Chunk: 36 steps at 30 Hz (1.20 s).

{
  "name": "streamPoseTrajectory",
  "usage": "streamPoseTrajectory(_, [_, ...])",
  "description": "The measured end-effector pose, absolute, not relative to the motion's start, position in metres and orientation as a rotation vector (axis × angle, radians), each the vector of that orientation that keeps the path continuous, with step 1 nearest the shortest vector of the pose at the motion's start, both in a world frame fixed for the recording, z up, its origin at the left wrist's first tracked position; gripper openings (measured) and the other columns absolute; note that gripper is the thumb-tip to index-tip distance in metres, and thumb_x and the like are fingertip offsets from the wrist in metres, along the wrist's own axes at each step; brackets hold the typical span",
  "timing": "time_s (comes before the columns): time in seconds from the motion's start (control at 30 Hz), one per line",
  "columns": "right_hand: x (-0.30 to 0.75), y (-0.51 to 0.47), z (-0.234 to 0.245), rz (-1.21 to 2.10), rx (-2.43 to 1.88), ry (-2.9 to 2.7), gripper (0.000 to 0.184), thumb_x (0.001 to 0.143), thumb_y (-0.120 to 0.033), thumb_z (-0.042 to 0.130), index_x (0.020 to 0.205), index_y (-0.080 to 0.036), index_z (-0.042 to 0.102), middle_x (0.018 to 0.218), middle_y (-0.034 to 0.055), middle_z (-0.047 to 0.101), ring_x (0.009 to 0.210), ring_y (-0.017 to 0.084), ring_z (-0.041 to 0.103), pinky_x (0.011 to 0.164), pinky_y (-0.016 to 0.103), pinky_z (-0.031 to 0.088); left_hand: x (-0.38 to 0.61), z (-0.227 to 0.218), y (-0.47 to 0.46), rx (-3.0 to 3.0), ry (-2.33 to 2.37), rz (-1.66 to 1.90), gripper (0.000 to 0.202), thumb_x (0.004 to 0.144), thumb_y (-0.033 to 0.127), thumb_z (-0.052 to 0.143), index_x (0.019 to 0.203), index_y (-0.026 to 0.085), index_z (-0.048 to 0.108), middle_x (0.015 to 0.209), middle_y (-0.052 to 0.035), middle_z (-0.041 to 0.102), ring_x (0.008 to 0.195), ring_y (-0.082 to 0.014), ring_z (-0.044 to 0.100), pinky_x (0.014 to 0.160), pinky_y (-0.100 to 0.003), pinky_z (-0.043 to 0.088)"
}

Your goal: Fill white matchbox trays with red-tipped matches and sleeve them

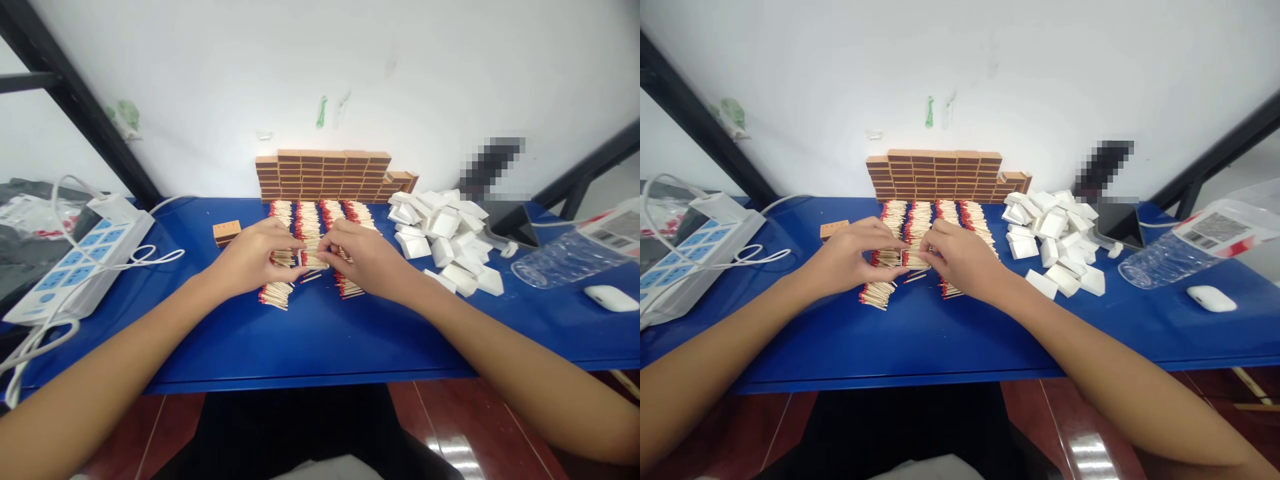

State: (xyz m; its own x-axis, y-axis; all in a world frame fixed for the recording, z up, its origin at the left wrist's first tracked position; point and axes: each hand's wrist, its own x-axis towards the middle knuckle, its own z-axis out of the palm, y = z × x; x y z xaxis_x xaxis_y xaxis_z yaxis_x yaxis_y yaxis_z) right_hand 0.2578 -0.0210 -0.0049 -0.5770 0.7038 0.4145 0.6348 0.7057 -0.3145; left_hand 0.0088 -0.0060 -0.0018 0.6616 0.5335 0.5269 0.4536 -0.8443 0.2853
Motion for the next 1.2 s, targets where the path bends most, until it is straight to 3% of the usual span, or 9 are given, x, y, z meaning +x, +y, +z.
streamPoseTrajectory(0.27, [0.259, -0.026, -0.001, 0.242, -0.930, -2.455, 0.010, 0.099, -0.026, 0.062, 0.096, -0.020, 0.069, 0.087, 0.0035, 0.061, 0.074, 0.016, 0.055, 0.068, 0.029, 0.041, 0.001, -0.002, 0.001, 2.844, 1.033, 1.042, 0.026, 0.086, 0.037, 0.079, 0.105, 0.019, 0.080, 0.087, -0.0048, 0.078, 0.088, -0.0217, 0.065, 0.073, -0.032, 0.051])
streamPoseTrajectory(0.57, [0.255, -0.028, -0.011, 0.347, -0.982, -2.593, 0.013, 0.096, -0.018, 0.066, 0.109, -0.019, 0.068, 0.108, 0.0072, 0.066, 0.092, 0.020, 0.064, 0.079, 0.032, 0.049, 0.002, -0.002, 0.002, 2.852, 1.030, 1.017, 0.024, 0.085, 0.035, 0.080, 0.102, 0.019, 0.080, 0.087, -0.0044, 0.078, 0.088, -0.0218, 0.065, 0.073, -0.031, 0.051])
streamPoseTrajectory(0.77, [0.254, -0.028, -0.012, 0.370, -1.035, -2.631, 0.008, 0.101, -0.021, 0.060, 0.097, -0.018, 0.066, 0.099, 0.0059, 0.065, 0.086, 0.018, 0.062, 0.076, 0.032, 0.047, 0.001, -0.001, 0.003, 2.859, 1.013, 1.011, 0.024, 0.087, 0.036, 0.078, 0.103, 0.019, 0.080, 0.088, -0.0058, 0.078, 0.088, -0.0219, 0.065, 0.073, -0.032, 0.051])
streamPoseTrajectory(1.0, [0.256, -0.029, -0.005, 0.285, -1.006, -2.599, 0.009, 0.104, -0.022, 0.055, 0.097, -0.019, 0.062, 0.100, 0.0063, 0.063, 0.084, 0.018, 0.060, 0.073, 0.030, 0.045, 0.000, -0.003, 0.003, 2.861, 0.995, 0.992, 0.027, 0.086, 0.037, 0.079, 0.106, 0.019, 0.080, 0.086, -0.0052, 0.077, 0.087, -0.0214, 0.064, 0.073, -0.031, 0.051])
streamPoseTrajectory(1.2, [0.262, -0.022, 0.002, 0.013, -1.125, -2.434, 0.008, 0.103, -0.023, 0.056, 0.098, -0.019, 0.059, 0.101, 0.0081, 0.062, 0.084, 0.019, 0.058, 0.069, 0.031, 0.040, 0.004, -0.001, -0.003, 2.813, 0.906, 0.943, 0.028, 0.087, 0.039, 0.079, 0.107, 0.019, 0.080, 0.083, -0.0056, 0.076, 0.085, -0.0210, 0.063, 0.071, -0.032, 0.052])
